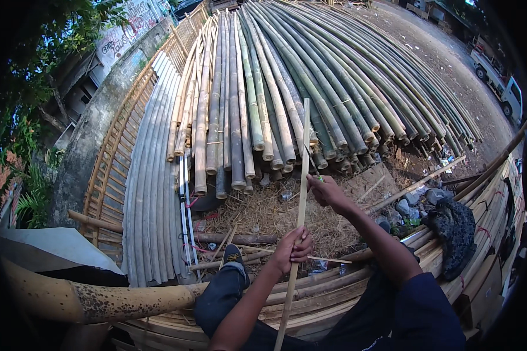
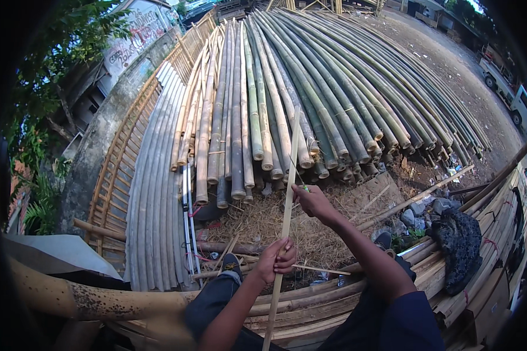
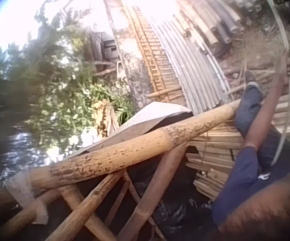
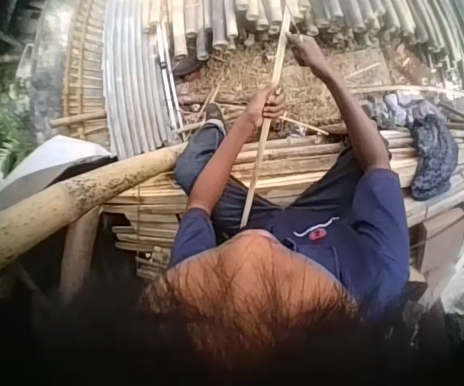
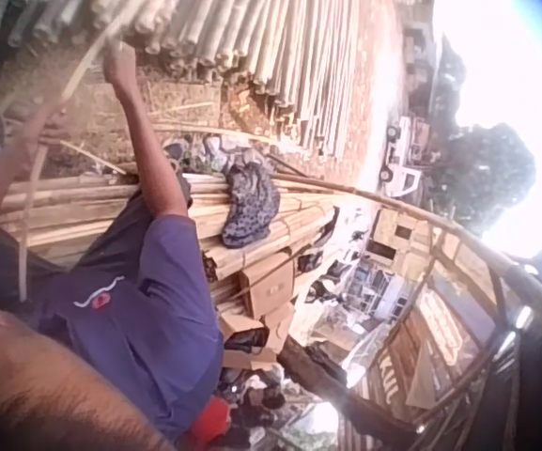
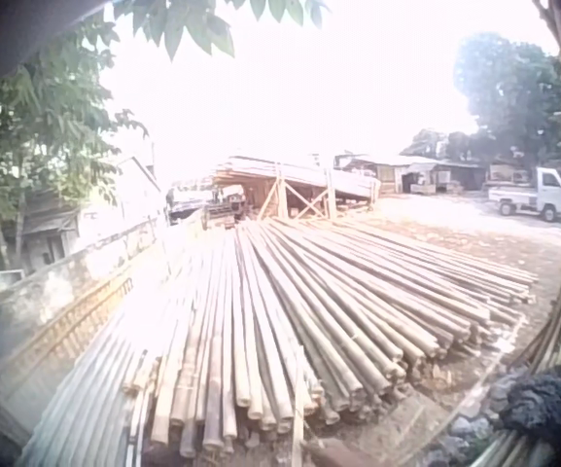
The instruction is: Preparing bamboo poles and thin bamboo strips using a knife.
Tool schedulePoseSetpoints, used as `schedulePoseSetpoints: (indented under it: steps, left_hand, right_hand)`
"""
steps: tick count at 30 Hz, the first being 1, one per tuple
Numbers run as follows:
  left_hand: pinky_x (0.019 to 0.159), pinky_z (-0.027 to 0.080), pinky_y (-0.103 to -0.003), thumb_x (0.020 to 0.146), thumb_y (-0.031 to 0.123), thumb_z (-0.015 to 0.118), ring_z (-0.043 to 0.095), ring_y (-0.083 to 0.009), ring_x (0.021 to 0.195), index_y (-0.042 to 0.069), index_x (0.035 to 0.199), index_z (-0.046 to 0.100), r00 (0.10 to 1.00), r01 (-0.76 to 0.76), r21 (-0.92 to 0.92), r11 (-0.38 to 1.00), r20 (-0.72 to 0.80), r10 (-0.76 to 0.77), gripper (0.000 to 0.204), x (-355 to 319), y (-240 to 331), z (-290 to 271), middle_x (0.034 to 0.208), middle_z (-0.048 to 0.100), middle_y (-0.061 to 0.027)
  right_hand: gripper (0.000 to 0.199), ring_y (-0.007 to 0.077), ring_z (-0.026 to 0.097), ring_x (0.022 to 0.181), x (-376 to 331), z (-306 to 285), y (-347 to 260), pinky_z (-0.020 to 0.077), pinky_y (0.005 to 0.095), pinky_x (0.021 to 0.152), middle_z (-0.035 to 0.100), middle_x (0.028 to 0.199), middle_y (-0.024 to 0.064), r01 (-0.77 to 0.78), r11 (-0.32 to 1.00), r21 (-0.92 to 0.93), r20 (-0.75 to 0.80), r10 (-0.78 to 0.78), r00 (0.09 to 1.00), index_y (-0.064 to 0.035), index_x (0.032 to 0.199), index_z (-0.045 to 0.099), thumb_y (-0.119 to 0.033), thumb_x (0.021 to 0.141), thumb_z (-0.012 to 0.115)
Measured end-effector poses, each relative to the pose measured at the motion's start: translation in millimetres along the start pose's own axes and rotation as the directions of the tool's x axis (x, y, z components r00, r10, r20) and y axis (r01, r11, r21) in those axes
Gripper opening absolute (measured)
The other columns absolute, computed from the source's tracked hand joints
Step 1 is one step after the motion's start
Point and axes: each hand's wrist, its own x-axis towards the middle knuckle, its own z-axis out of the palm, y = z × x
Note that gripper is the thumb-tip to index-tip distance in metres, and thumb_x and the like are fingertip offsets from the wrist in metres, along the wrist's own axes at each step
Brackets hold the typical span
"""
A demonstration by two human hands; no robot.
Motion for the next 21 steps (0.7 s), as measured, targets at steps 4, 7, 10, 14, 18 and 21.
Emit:
schedulePoseSetpoints:
  steps: [4, 7, 10, 14, 18, 21]
  left_hand:
    - [0.029, 0.018, -0.017, 0.098, 0.032, 0.041, 0.022, -0.0029, 0.037, 0.012, 0.081, 0.038, 0.991, -0.076, 0.070, 0.995, -0.104, 0.083, 0.026, 4.6, 4.7, -2.9, 0.054, 0.025, 0.0055]
    - [0.030, 0.018, -0.018, 0.095, 0.026, 0.048, 0.025, -0.0025, 0.037, 0.012, 0.081, 0.036, 0.961, -0.104, 0.292, 0.951, -0.216, 0.172, 0.024, 5.0, -1.1, 1.0, 0.054, 0.028, 0.0061]
    - [0.032, 0.020, -0.019, 0.092, 0.020, 0.054, 0.029, -0.0021, 0.038, 0.013, 0.080, 0.034, 0.912, -0.098, 0.507, 0.857, -0.299, 0.281, 0.024, 3.2, -10.6, 9.3, 0.055, 0.032, 0.0063]
    - [0.034, 0.023, -0.019, 0.090, 0.016, 0.057, 0.030, -0.0015, 0.039, 0.013, 0.080, 0.033, 0.889, -0.105, 0.584, 0.805, -0.307, 0.339, 0.026, -2.4, -18.7, 26.0, 0.056, 0.034, 0.0060]
    - [0.035, 0.025, -0.020, 0.090, 0.016, 0.057, 0.033, -0.0018, 0.040, 0.012, 0.080, 0.034, 0.888, -0.094, 0.601, 0.793, -0.310, 0.340, 0.026, -3.8, -26.7, 26.5, 0.056, 0.036, 0.0052]
    - [0.034, 0.020, -0.020, 0.090, 0.014, 0.057, 0.030, -0.0017, 0.039, 0.013, 0.080, 0.032, 0.909, -0.067, 0.667, 0.742, -0.267, 0.322, 0.027, -5.3, -50.3, 23.8, 0.058, 0.033, 0.0056]
  right_hand:
    - [0.033, 0.0395, 0.060, 0.068, -6.4, -2.6, 1.0, 0.0479, 0.0480, 0.067, 0.060, 0.066, 0.0213, 0.034, 0.410, -0.911, -0.052, -0.195, 0.979, -0.0009, 0.066, 0.062, -0.031, 0.079, 0.058]
    - [0.027, 0.0384, 0.061, 0.068, -6.0, 2.1, 22.4, 0.0486, 0.0486, 0.067, 0.060, 0.066, 0.0203, 0.296, 0.193, -0.936, 0.250, -0.230, 0.941, -0.0020, 0.068, 0.063, -0.027, 0.076, 0.057]
    - [0.024, 0.0373, 0.061, 0.064, -12.0, 9.6, 24.1, 0.0488, 0.0470, 0.061, 0.059, 0.063, 0.0185, 0.369, 0.108, -0.923, 0.334, -0.250, 0.909, -0.0042, 0.065, 0.062, -0.026, 0.073, 0.056]
    - [0.017, 0.0369, 0.060, 0.058, -6.2, 2.1, 19.5, 0.0478, 0.0455, 0.054, 0.058, 0.059, 0.0166, 0.329, 0.016, -0.944, 0.303, -0.352, 0.886, -0.0076, 0.061, 0.062, -0.023, 0.067, 0.059]
    - [0.017, 0.0367, 0.061, 0.060, 6.7, -15.6, 20.2, 0.0482, 0.0463, 0.056, 0.058, 0.059, 0.0177, 0.173, 0.029, -0.984, 0.136, -0.498, 0.857, -0.0065, 0.061, 0.063, -0.022, 0.066, 0.059]
    - [0.020, 0.0370, 0.063, 0.069, 18.6, -56.9, 7.7, 0.0495, 0.0475, 0.061, 0.062, 0.072, 0.0221, -0.160, 0.150, -0.976, -0.213, -0.488, 0.846, -0.0037, 0.068, 0.066, -0.022, 0.068, 0.059]
